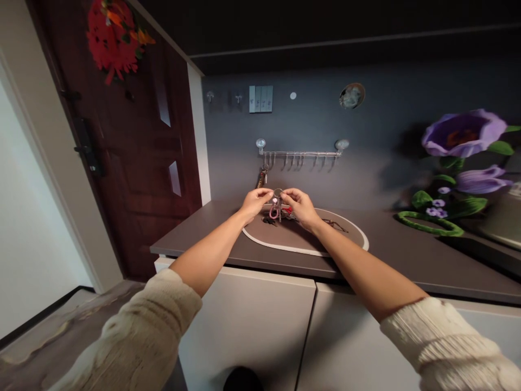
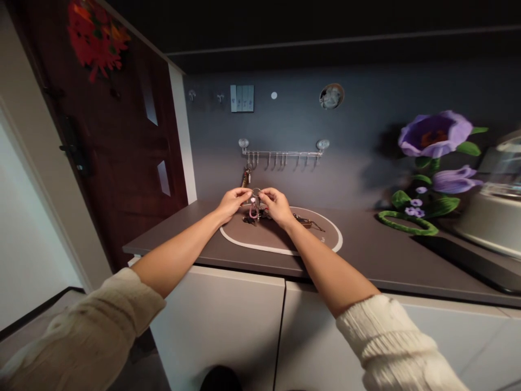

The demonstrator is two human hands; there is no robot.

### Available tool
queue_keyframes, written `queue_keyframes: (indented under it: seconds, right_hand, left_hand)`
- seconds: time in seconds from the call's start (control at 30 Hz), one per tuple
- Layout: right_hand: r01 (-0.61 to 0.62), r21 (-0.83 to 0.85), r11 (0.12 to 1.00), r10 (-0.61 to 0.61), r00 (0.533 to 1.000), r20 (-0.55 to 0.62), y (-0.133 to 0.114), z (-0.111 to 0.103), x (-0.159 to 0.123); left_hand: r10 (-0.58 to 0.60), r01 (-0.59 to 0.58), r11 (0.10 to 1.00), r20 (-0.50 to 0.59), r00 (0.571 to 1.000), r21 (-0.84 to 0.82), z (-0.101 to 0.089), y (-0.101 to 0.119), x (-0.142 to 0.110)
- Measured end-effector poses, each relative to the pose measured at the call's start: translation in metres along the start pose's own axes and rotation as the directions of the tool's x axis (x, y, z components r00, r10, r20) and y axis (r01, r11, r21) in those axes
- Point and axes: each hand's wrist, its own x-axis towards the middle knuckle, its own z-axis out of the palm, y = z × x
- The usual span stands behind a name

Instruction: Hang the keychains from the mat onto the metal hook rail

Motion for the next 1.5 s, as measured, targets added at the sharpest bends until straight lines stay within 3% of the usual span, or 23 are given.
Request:
queue_keyframes:
  seconds: [0.23, 0.6, 0.77, 0.9, 1.1, 1.33, 1.5]
  right_hand:
    - [-0.105, 0.046, 0.993, 0.105, 0.994, -0.009, -0.001, -0.001, -0.002]
    - [-0.172, 0.112, 0.979, 0.172, 0.985, 0.016, -0.013, 0.005, 0.007]
    - [-0.192, 0.129, 0.973, 0.200, 0.979, -0.047, -0.017, 0.010, 0.028]
    - [-0.215, 0.111, 0.970, 0.228, 0.965, -0.127, -0.020, 0.015, 0.053]
    - [-0.233, 0.094, 0.968, 0.247, 0.952, -0.179, -0.022, 0.026, 0.090]
    - [-0.293, 0.053, 0.955, 0.293, 0.893, -0.342, -0.011, 0.034, 0.126]
    - [-0.324, 0.069, 0.943, 0.321, 0.841, -0.436, -0.005, 0.037, 0.137]
  left_hand:
    - [0.091, -0.093, 0.995, 0.073, 0.993, 0.026, 0.003, 0.000, -0.001]
    - [0.122, -0.122, 0.992, -0.050, 0.991, 0.013, 0.006, 0.002, 0.000]
    - [0.082, -0.082, 0.997, -0.177, 0.981, 0.005, 0.004, -0.003, 0.006]
    - [0.100, -0.058, 0.985, -0.262, 0.960, 0.163, 0.000, -0.015, 0.011]
    - [0.121, -0.013, 0.926, -0.263, 0.957, 0.378, -0.002, -0.026, 0.014]
    - [0.101, 0.031, 0.907, -0.289, 0.952, 0.420, -0.003, -0.023, 0.013]
    - [0.078, 0.052, 0.908, -0.291, 0.953, 0.415, -0.002, -0.023, 0.013]
